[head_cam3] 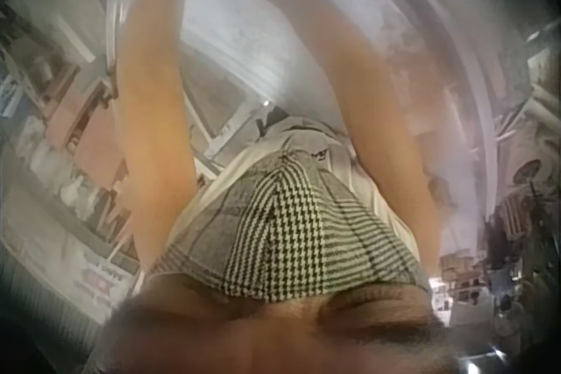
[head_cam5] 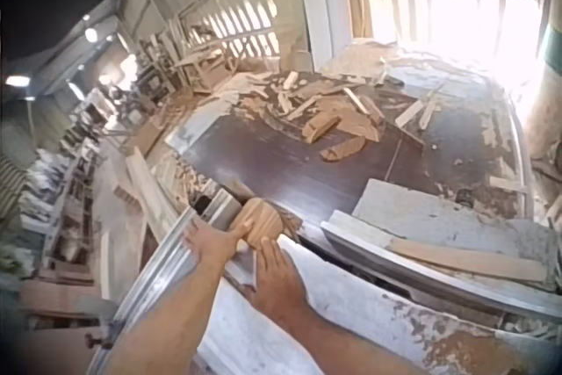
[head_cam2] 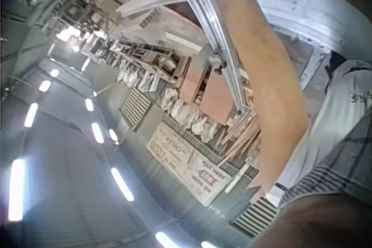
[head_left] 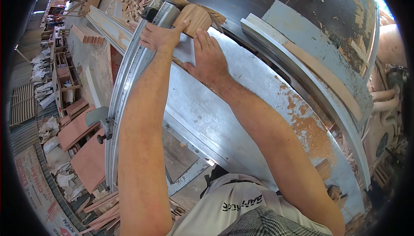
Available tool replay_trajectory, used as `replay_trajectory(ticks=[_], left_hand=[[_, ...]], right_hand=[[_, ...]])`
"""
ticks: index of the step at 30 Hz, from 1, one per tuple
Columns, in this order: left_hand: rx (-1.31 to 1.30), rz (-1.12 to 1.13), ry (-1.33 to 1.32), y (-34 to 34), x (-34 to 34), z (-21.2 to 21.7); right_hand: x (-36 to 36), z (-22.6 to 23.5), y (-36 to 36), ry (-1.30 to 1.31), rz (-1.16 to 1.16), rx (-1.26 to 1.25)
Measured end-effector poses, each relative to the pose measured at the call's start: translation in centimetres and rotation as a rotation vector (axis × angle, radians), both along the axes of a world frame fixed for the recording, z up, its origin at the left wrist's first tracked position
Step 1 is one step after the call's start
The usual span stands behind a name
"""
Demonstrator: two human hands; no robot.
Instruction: Using a sliding table saw to cut small wooden blocks.
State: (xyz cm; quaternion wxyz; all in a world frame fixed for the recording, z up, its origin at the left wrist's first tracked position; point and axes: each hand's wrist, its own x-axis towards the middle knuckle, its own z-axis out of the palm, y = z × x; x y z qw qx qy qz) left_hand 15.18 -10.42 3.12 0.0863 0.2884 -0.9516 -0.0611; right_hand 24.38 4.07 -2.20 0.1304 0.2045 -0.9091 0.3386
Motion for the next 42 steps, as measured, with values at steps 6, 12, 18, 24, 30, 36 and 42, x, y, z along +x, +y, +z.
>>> replay_trajectory(ticks=[6,12,18,24,30,36,42], left_hand=[[-0.031,-0.055,0.093,-0.7,0.8,-0.5],[-0.013,-0.201,0.161,-2.0,2.7,-0.9],[-0.003,-0.342,0.261,-2.9,4.6,-2.6],[-0.029,-0.41,0.329,-2.0,6.3,-4.4],[0.501,-0.551,0.0,-2.1,12.6,-9.2],[1.554,-0.038,0.589,-0.3,31.6,-4.4],[1.414,0.374,0.729,-6.8,58.7,-0.7]], right_hand=[[0.7,0.5,0.2,0.013,0.034,-0.077],[1.9,1.0,0.6,0.055,0.204,-0.095],[3.2,-0.5,0.3,-0.309,-0.147,-0.669],[0.0,0.7,0.1,-0.398,-0.228,-0.585],[3.2,-1.1,-0.5,-0.334,-0.307,-0.531],[17.2,6.7,1.9,-0.609,0.035,-0.505],[32.8,7.8,-3.3,-0.883,0.407,-0.194]])
